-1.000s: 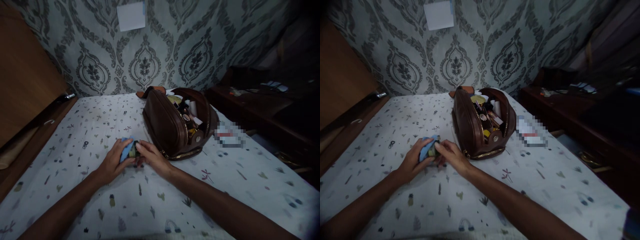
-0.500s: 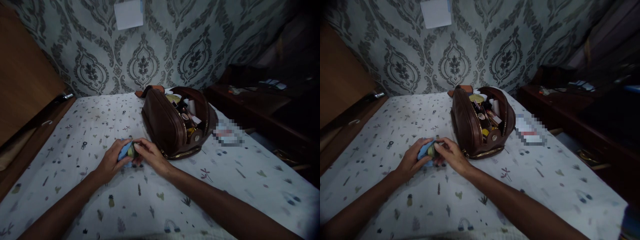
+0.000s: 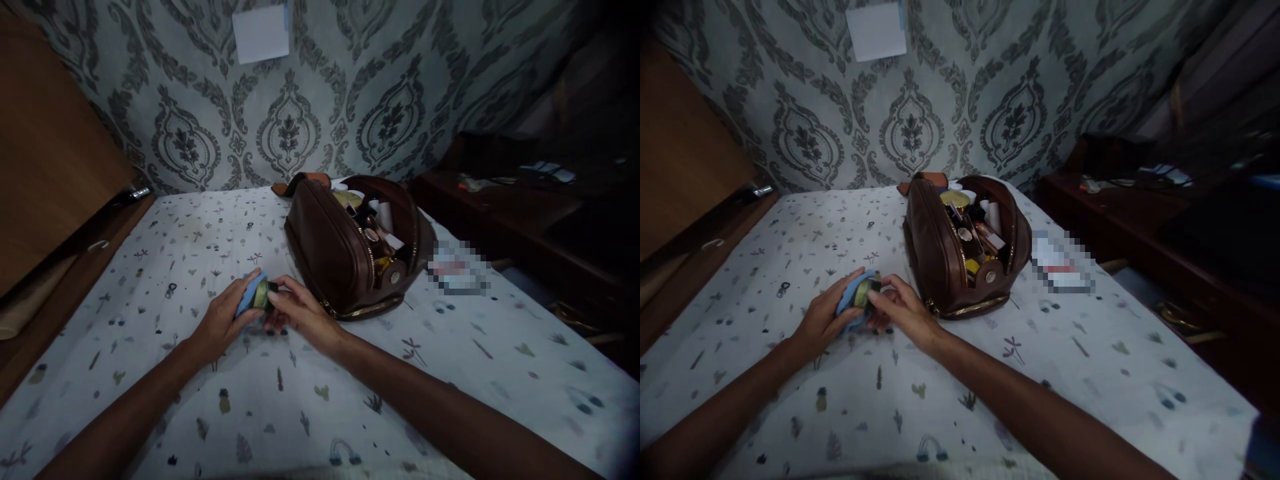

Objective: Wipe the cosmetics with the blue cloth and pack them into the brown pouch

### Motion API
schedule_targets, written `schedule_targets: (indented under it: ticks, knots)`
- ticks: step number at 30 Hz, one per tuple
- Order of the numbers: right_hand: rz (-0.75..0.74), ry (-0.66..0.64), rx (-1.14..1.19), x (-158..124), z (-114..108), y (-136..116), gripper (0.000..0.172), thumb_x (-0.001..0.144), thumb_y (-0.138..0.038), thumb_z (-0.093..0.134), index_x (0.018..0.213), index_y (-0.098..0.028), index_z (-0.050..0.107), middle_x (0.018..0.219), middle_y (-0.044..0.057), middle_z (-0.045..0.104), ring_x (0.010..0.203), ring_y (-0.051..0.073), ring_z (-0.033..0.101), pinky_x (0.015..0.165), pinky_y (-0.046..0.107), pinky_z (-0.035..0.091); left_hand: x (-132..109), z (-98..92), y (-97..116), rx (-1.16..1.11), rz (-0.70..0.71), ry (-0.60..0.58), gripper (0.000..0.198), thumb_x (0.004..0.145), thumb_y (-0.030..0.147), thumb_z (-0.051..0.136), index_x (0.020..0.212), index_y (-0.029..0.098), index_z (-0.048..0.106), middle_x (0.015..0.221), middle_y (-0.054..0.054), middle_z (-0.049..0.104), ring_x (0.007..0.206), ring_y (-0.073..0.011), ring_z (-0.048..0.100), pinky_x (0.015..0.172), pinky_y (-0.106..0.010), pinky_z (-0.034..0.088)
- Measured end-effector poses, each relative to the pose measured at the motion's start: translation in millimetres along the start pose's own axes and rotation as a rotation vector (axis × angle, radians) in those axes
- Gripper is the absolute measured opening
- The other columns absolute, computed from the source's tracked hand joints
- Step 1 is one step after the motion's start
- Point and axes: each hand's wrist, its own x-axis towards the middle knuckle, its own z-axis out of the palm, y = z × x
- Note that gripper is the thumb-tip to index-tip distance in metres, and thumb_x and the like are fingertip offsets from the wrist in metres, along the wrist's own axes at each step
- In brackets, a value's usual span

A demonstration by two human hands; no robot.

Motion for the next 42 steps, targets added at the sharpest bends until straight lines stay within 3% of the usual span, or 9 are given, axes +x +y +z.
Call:
schedule_targets:
  ticks: [4, 8, 13, 17, 20, 28, 32, 37, 42]
  knots:
    - [-0.013, 0.014, 0.023, -1, 1, 3, 0.053, 0.073, -0.059, 0.079, 0.095, -0.024, 0.045, 0.065, -0.007, 0.064, 0.058, 0.014, 0.067, 0.051, 0.023, 0.045, 3, -0.2, 0, -0.028, 0.04, 0.074, 0.048, 0.099, 0.042, 0.051, 0.143, 0.023, 0.051, 0.113, -0.009, 0.07, 0.102, -0.0225, 0.067, 0.087, -0.035, 0.055]
    - [-0.007, 0.046, 0.017, 0, 1, 4, 0.056, 0.071, -0.059, 0.08, 0.096, -0.024, 0.043, 0.066, -0.007, 0.063, 0.058, 0.014, 0.066, 0.05, 0.024, 0.044, 5, -1.9, 7, -0.02, 0.031, 0.164, 0.029, 0.095, 0.042, 0.06, 0.113, 0.021, 0.067, 0.086, -0.004, 0.067, 0.078, -0.0176, 0.064, 0.07, -0.028, 0.052]
    - [-0.046, 0.116, -0.012, 2, 0, 5, 0.056, 0.068, -0.052, 0.084, 0.096, -0.024, 0.045, 0.076, -0.006, 0.061, 0.062, 0.014, 0.065, 0.055, 0.026, 0.047, 6, -2.6, 14, 0.033, -0.007, 0.215, 0.02, 0.093, 0.039, 0.063, 0.086, 0.021, 0.063, 0.074, 0.0, 0.059, 0.068, -0.0145, 0.057, 0.063, -0.025, 0.047]
    - [-0.095, 0.146, -0.036, 3, -1, 5, 0.055, 0.067, -0.048, 0.085, 0.095, -0.025, 0.044, 0.081, -0.003, 0.062, 0.07, 0.016, 0.066, 0.058, 0.028, 0.047, 4, 1.6, 15, 0.099, 0.076, 0.286, 0.011, 0.094, 0.033, 0.063, 0.096, 0.022, 0.061, 0.082, 0.0, 0.062, 0.076, -0.0154, 0.06, 0.069, -0.026, 0.05]
    - [-0.086, 0.157, -0.039, 3, 1, 4, 0.054, 0.069, -0.05, 0.084, 0.094, -0.024, 0.044, 0.077, -0.003, 0.063, 0.067, 0.015, 0.065, 0.057, 0.028, 0.047, 1, 4.6, 13, 0.231, 0.128, 0.315, 0.021, 0.096, 0.033, 0.059, 0.114, 0.022, 0.059, 0.096, -0.004, 0.064, 0.087, -0.0184, 0.063, 0.076, -0.029, 0.052]
    - [0.027, 0.092, -0.002, 0, 4, 1, 0.059, 0.071, -0.064, 0.076, 0.091, -0.024, 0.037, 0.064, -0.007, 0.066, 0.047, 0.012, 0.061, 0.041, 0.02, 0.038, -2, 5.1, 8, 0.342, 0.35, 0.171, 0.053, 0.104, 0.038, 0.038, 0.155, 0.026, 0.032, 0.143, -0.016, 0.05, 0.133, -0.0273, 0.051, 0.104, -0.039, 0.051]
    - [0.001, 0.068, 0.011, 0, 4, 2, 0.058, 0.071, -0.062, 0.078, 0.09, -0.025, 0.037, 0.064, -0.007, 0.066, 0.048, 0.012, 0.063, 0.041, 0.019, 0.04, -2, 7.9, 10, 0.2, 0.14, 0.135, 0.052, 0.104, 0.032, 0.036, 0.156, 0.028, 0.029, 0.149, -0.012, 0.049, 0.136, -0.0246, 0.05, 0.109, -0.04, 0.047]
    - [-0.043, 0.021, 0.098, -1, 4, 2, 0.055, 0.07, -0.052, 0.083, 0.094, -0.024, 0.042, 0.066, -0.01, 0.062, 0.056, 0.012, 0.068, 0.045, 0.018, 0.044, 1, 6.0, 15, -0.227, -0.186, 0.038, 0.058, 0.102, 0.047, 0.038, 0.154, 0.021, 0.035, 0.145, -0.013, 0.056, 0.128, -0.0267, 0.056, 0.11, -0.043, 0.044]
    - [0.006, -0.124, 0.201, -2, 2, -3, 0.052, 0.072, -0.044, 0.085, 0.097, -0.023, 0.045, 0.077, -0.006, 0.066, 0.063, 0.011, 0.07, 0.048, 0.017, 0.045, 2, -0.3, 20, -0.513, -0.346, 0.058, 0.063, 0.099, 0.059, 0.037, 0.144, 0.016, 0.051, 0.128, -0.011, 0.067, 0.12, -0.0263, 0.061, 0.109, -0.039, 0.043]
